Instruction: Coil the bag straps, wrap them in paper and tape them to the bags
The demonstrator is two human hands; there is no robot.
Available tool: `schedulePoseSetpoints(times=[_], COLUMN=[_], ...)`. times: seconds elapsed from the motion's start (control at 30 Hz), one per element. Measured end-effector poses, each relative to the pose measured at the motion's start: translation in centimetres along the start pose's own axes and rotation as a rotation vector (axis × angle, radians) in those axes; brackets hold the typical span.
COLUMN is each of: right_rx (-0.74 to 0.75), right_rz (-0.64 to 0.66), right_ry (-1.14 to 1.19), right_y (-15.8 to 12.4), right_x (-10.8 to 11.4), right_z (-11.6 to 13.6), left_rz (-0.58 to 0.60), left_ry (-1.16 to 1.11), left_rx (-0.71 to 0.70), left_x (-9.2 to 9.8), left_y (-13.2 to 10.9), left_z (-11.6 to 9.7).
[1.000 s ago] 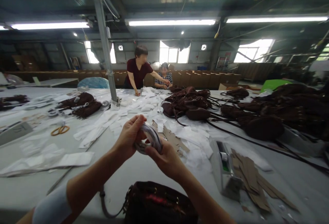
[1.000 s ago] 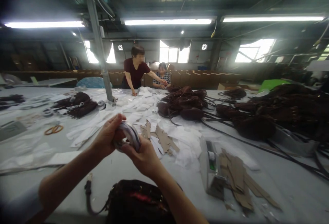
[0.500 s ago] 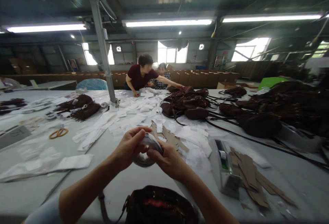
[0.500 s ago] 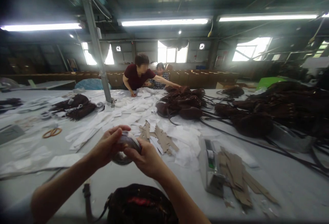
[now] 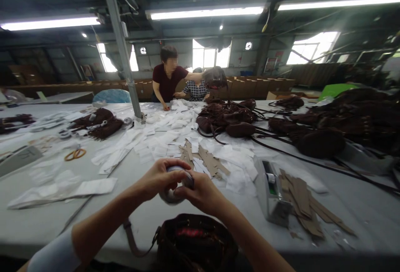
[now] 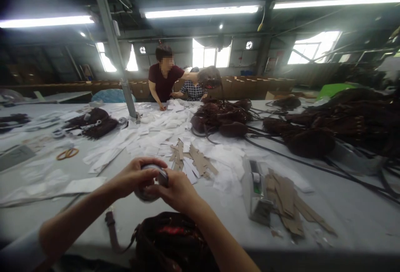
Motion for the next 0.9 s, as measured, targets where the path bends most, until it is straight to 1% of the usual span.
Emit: schedulePoseSetpoints(times=[0.07, 0.13, 0.23, 0.33, 0.43, 0.57, 0.73, 0.83, 0.9], right_rx=[-0.032, -0.074, -0.095, -0.096, -0.064, -0.028, -0.048, -0.078, -0.103], right_rz=[-0.027, -0.066, -0.069, -0.046, -0.019, 0.023, 0.034, 0.016, -0.011], right_ry=[-0.021, -0.118, -0.265, -0.347, -0.371, -0.383, -0.391, -0.343, -0.264], right_y=[-0.5, -1.2, -1.7, -1.7, -1.4, -1.3, -1.8, -2.2, -2.5], right_x=[0.3, 1.0, 1.7, 2.0, 1.9, 2.1, 3.3, 2.7, 1.3], right_z=[-0.8, -1.4, -1.4, -1.1, -0.8, -0.8, -1.0, -1.2, -1.4], left_rz=[0.011, 0.043, 0.091, 0.112, 0.124, 0.090, 0.033, 0.000, -0.071], left_ry=[-0.177, -0.308, -0.387, -0.385, -0.385, -0.376, -0.451, -0.545, -0.650], left_rx=[0.044, 0.061, 0.084, 0.095, 0.115, 0.124, 0.117, 0.052, -0.044], left_x=[-0.2, 0.0, 0.9, 2.2, 3.1, 4.4, 6.7, 7.1, 6.9], left_y=[0.3, 0.3, 0.0, -0.7, -1.4, -2.4, -3.8, -4.0, -3.6], left_z=[2.0, 3.4, 4.6, 5.0, 5.6, 6.3, 6.8, 6.0, 5.0])
Point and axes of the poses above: each hand's wrist, its own y-axis towards the middle knuckle, its own x-axis out of the back of the hand, z = x × y, the point moved 7 cm from there along y, towards the middle knuckle, and after that the axes turned 5 degrees about x, right-handed, at the moved point
